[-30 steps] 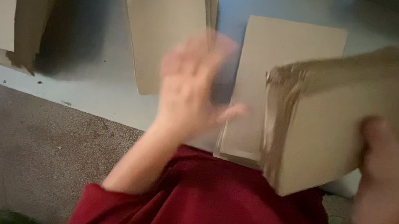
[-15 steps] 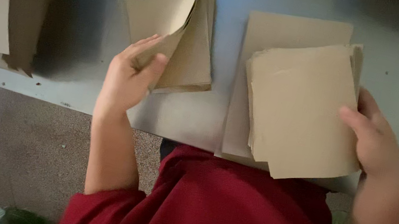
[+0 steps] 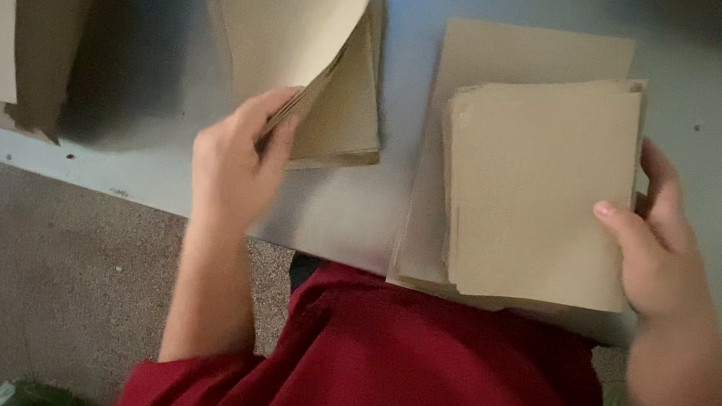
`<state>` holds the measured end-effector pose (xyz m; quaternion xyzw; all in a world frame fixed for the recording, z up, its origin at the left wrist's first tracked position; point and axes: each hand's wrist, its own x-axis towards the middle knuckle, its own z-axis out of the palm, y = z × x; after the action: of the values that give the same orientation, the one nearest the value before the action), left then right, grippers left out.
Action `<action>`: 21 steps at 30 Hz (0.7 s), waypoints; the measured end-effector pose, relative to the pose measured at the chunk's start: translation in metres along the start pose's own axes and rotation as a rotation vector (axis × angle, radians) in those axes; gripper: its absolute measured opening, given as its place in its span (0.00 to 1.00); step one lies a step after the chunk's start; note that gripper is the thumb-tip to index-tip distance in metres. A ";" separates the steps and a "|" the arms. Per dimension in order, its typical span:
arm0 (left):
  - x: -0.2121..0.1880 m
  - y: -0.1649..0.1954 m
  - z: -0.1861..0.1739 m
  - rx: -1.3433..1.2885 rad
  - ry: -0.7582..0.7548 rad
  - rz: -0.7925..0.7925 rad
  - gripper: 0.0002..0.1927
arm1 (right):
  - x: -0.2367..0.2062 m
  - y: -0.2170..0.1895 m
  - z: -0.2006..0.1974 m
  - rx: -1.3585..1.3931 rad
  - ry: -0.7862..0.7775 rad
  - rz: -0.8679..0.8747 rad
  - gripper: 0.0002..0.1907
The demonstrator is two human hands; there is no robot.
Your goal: The person takes a stack of brown paper sheets, taps and aligns the edges, then folds sheets in half one at a time on the workbench, pressing the crease flat and placing each folded sheet onto a growing pile on the left side of the table.
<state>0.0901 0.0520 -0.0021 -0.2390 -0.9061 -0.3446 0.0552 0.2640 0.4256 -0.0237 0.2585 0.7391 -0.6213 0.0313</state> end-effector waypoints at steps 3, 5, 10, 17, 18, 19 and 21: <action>0.003 0.067 0.015 0.357 0.340 0.342 0.16 | -0.005 -0.008 0.004 -0.160 0.075 0.130 0.43; -0.007 0.122 0.036 0.560 0.172 0.397 0.21 | -0.007 -0.009 0.005 -0.133 0.078 0.163 0.44; -0.023 0.200 0.104 0.276 -0.093 0.513 0.21 | -0.007 0.006 -0.004 0.623 -0.006 0.093 0.47; 0.023 0.137 0.072 0.203 -0.812 0.009 0.12 | -0.003 0.036 -0.011 -0.124 0.112 0.172 0.48; 0.023 0.110 0.047 0.007 -0.135 0.134 0.18 | -0.001 0.031 -0.012 -0.048 0.084 0.133 0.45; 0.027 0.087 0.033 0.077 0.180 0.085 0.23 | 0.002 0.022 -0.012 0.025 0.055 0.097 0.42; 0.035 0.034 0.006 0.142 0.143 -0.348 0.31 | 0.009 -0.009 -0.017 -0.041 -0.099 -0.032 0.41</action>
<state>0.0760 0.0917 0.0223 -0.0494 -0.9496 -0.3002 0.0758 0.2567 0.4439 -0.0150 0.2147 0.7533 -0.6184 0.0633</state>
